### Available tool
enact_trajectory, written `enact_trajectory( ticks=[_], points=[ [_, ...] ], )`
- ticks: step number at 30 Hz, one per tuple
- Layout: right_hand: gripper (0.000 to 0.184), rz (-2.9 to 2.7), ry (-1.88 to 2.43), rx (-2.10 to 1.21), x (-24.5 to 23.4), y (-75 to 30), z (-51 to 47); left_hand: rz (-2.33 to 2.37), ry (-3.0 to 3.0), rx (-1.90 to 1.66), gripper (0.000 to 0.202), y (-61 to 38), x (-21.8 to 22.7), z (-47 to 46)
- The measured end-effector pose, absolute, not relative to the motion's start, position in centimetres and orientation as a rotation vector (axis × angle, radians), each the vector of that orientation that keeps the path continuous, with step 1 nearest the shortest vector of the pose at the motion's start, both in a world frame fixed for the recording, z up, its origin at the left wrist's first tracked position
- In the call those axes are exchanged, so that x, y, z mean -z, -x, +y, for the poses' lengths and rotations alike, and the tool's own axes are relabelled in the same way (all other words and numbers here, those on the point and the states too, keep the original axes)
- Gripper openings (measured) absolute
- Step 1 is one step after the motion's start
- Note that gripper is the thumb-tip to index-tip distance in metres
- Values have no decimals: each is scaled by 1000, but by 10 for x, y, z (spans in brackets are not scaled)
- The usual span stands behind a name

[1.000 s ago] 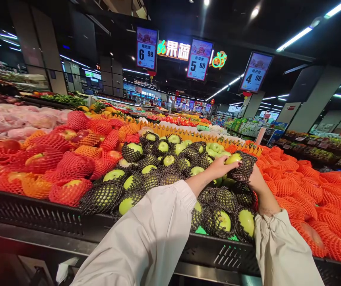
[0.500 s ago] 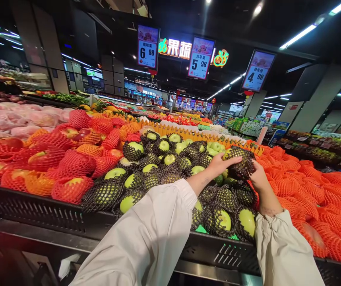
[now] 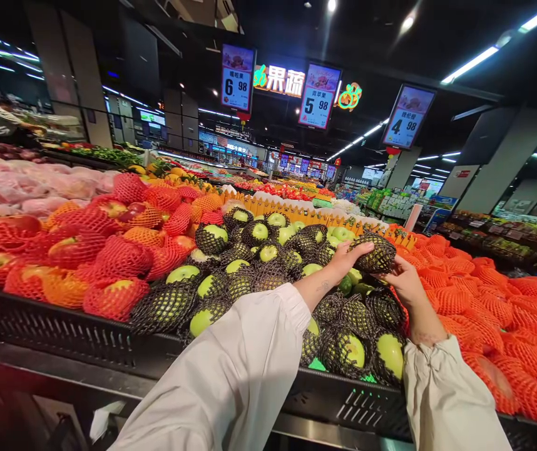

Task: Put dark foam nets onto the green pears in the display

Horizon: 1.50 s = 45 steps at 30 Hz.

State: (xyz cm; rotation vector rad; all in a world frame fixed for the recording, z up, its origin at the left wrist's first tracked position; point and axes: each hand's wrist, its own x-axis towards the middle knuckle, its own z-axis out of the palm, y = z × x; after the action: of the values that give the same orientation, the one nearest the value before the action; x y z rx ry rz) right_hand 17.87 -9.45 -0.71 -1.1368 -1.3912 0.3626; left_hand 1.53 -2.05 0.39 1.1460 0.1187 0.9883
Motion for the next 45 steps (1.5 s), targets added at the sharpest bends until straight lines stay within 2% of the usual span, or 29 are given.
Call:
enact_trajectory(
  ticks=[3,9,14,19,23,27,32,35,45],
  points=[
    [66,-1346,1145,-274,7,-184,-94,108,-1162,-864,54,-13,-5,-23],
    [94,-1222,1082,-212,6,-195,-89,189,-1174,-889,52,-17,-2,-24],
    [90,-1020,1077,-255,8,-199,-87,510,-1304,-1036,63,-4,-23,-8],
    [84,-1040,1088,-363,9,-196,-88,830,-1528,-1383,101,67,-69,26],
    [80,-1040,1073,-387,8,-194,-87,1136,-2002,-1531,104,143,-82,54],
    [77,-1054,1105,-384,6,-190,-88,1530,-2478,-1371,103,205,-70,76],
    [76,-1073,1097,-376,5,-186,-88,1895,-2667,-968,95,244,-42,99],
    [76,-1082,1086,-359,6,-185,-87,1956,-2651,-797,94,248,-27,109],
    [74,-1128,1089,-380,6,-182,-87,1982,-2389,-685,95,243,-10,146]
  ],
)
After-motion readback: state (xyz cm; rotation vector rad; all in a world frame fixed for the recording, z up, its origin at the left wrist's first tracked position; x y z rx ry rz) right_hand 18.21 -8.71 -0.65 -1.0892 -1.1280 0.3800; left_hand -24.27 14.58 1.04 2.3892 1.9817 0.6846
